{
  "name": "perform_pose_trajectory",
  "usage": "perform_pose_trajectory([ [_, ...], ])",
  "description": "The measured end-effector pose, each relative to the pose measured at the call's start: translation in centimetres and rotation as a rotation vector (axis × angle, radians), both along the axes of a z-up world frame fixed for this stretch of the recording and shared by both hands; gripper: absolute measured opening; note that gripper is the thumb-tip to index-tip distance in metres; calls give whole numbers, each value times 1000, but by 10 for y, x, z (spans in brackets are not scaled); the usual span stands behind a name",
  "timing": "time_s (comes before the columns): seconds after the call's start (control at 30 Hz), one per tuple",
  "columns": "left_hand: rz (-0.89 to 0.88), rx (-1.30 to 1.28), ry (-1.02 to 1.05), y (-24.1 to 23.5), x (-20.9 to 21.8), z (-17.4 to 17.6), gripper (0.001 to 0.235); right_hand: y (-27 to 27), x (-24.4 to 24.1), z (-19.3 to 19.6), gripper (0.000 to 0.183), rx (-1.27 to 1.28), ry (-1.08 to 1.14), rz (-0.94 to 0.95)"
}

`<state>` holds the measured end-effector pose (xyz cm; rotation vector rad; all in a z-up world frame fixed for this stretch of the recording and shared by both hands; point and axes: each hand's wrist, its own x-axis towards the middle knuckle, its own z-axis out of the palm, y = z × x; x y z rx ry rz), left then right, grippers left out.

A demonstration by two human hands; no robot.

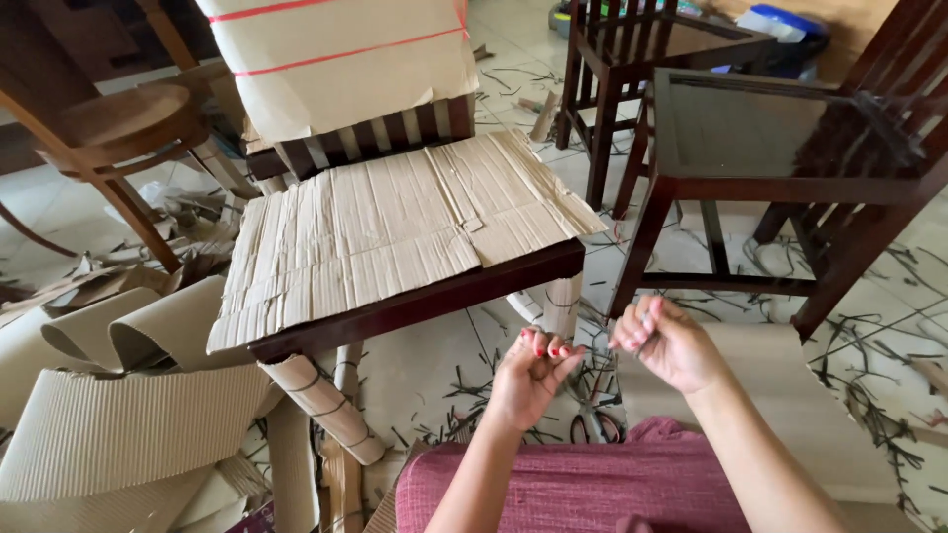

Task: The person places a piece of corrugated cardboard on the seat of a wooden chair and secures it using black plastic ties. They cut the ties with scissors, thread them through the cardboard, and tie them to the chair legs to hold the cardboard in place.

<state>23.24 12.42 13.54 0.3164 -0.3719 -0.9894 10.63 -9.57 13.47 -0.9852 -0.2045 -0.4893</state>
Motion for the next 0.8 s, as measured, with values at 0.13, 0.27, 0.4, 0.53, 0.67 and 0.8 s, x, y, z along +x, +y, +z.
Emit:
perform_pose_trajectory([
  [0.13,-2,-33,-22,-10,-9,14,37,0,5,30,43,-8,28,-52],
  [0.27,10,-16,-60,-18,-17,19,40,15,10,65,43,58,69,-80],
  [0.4,32,3,-117,-15,-26,32,39,24,14,82,44,141,129,-134],
  [0.53,51,6,-142,-17,-29,26,40,16,19,74,46,191,166,-122],
  [0.67,82,39,-204,-17,-30,17,41,15,16,60,47,156,225,-177],
  [0.8,247,224,-393,1,-42,44,23,33,3,67,47,-75,152,-280],
])
